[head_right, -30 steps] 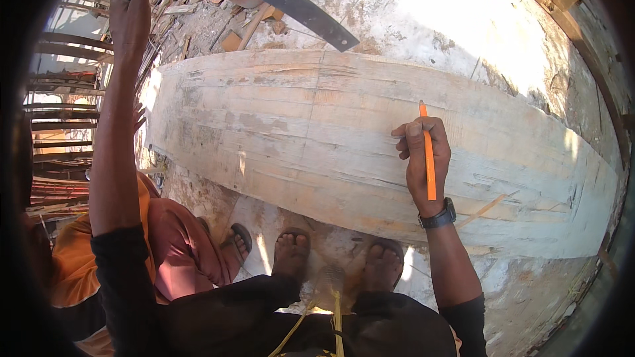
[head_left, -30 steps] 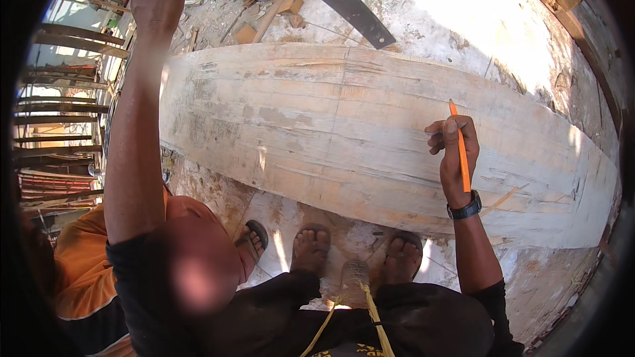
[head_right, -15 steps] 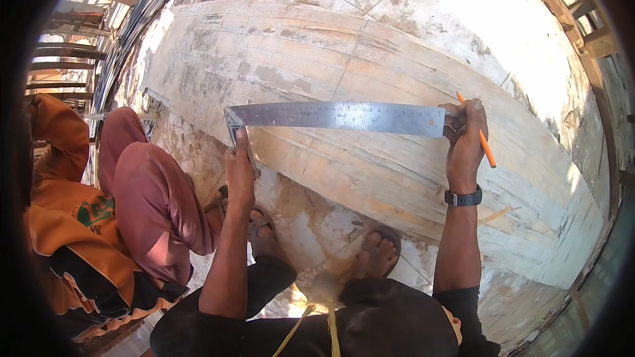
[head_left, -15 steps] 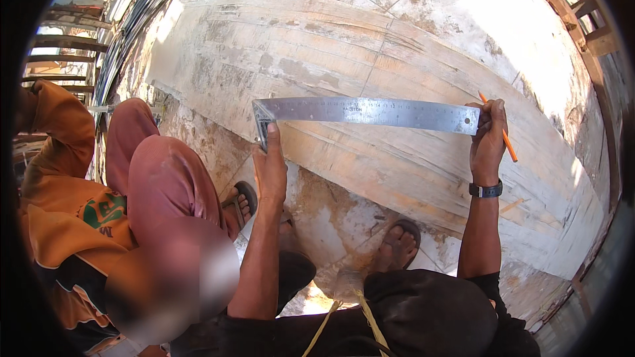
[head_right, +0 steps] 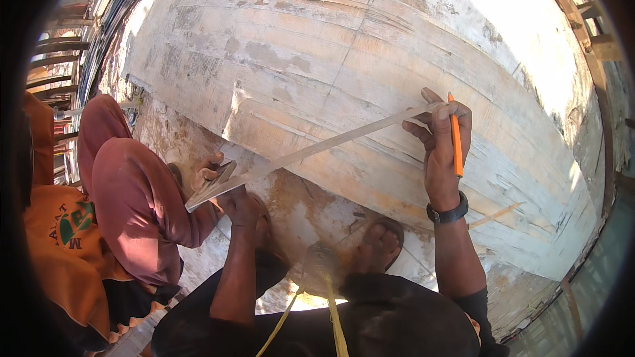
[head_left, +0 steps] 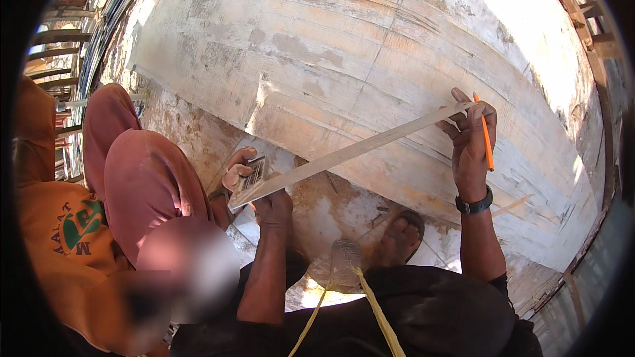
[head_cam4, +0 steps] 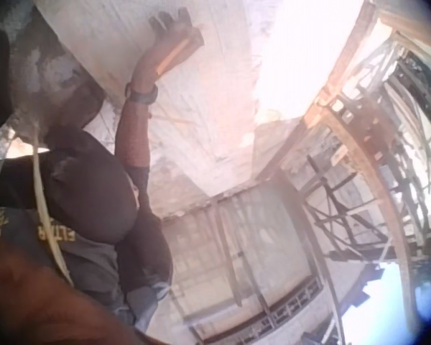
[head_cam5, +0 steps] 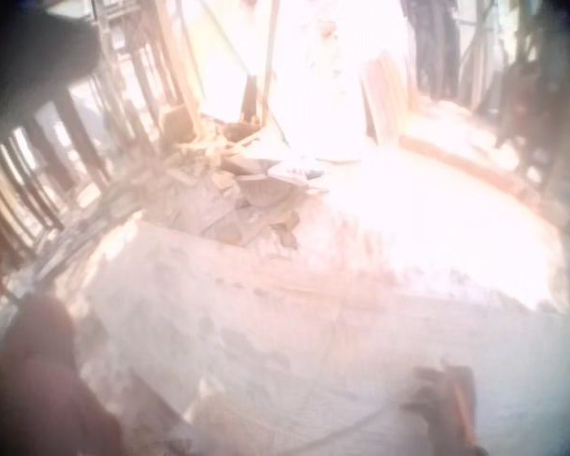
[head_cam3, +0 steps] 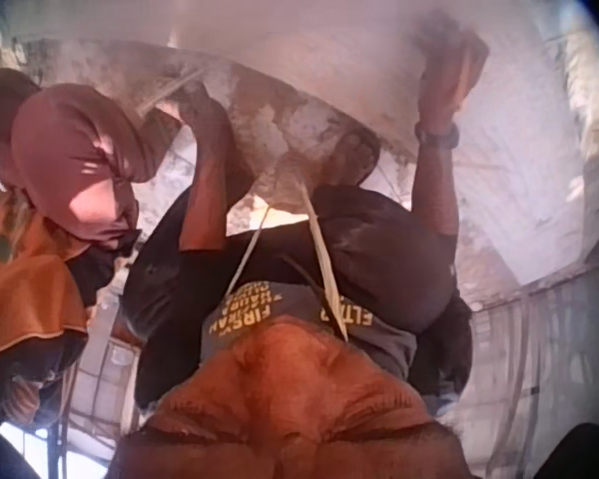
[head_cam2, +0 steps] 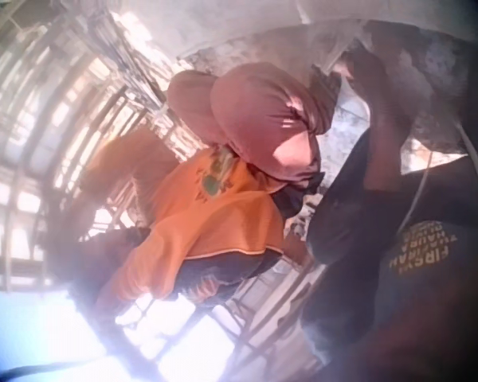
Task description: The person measures and marks a wooden plank using a tape measure, pencil, and try square. They then use a hand saw to cut the plank along the marked line.
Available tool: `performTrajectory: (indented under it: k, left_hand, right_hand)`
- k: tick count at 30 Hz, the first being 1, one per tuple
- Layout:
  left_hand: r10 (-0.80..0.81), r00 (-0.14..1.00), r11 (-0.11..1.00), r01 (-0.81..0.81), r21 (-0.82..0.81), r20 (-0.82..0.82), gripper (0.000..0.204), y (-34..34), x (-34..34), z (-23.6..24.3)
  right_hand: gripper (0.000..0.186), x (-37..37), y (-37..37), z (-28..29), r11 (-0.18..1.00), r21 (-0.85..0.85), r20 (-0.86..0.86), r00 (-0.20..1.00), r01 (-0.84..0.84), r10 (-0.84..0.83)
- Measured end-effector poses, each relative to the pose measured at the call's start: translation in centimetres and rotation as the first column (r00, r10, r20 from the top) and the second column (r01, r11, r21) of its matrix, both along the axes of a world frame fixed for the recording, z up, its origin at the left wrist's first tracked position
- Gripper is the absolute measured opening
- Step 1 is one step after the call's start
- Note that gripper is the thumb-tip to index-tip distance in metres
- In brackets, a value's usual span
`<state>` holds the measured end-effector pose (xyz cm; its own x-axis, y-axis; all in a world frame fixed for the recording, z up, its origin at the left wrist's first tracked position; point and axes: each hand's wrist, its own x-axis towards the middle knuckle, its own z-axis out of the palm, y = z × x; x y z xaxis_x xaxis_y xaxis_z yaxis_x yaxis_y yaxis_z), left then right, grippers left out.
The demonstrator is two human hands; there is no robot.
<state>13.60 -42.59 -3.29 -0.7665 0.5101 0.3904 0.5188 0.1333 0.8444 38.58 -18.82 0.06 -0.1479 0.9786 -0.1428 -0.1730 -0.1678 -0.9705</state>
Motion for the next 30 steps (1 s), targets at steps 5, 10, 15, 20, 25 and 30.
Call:
performTrajectory:
  k: [5,10,15,20,25,30]
  left_hand:
    - [-0.263,0.949,0.964,0.267,0.001,-0.174,0.05,-1.3,-1.9,-2.0]
    - [-0.085,0.954,0.976,0.139,-0.17,0.288,0.037,-3.1,-0.4,-0.8]
    - [-0.225,0.848,0.848,-0.072,-0.525,-0.48,0.042,-1.7,-1.8,-0.4]
    - [-0.264,0.808,0.824,-0.094,-0.558,-0.527,0.05,-1.6,-2.8,-3.6]
    - [-0.266,0.813,0.855,-0.049,-0.516,-0.518,0.056,-2.0,-3.1,-5.7]
    - [-0.217,0.857,0.843,-0.077,-0.532,-0.468,0.063,-0.9,-2.0,-5.9]
  right_hand:
    - [0.021,-1.9,2.4,0.7,0.998,-0.036,-0.03,0.998,-0.05,0.049]
    - [0.025,-6.6,5.6,1.8,0.973,0.067,-0.035,0.974,-0.22,0.223]
    - [0.04,-12.5,8.0,-0.9,0.887,0.265,0.217,0.92,-0.378,0.327]
    - [0.042,-13.0,1.2,-3.1,0.741,0.573,0.446,0.892,-0.35,0.076]
    - [0.038,-10.1,-8.9,-3.8,0.575,0.506,0.469,0.765,-0.642,0.441]
    - [0.028,-9.3,-13.7,-5.8,0.332,0.466,0.702,0.571,-0.82,0.425]
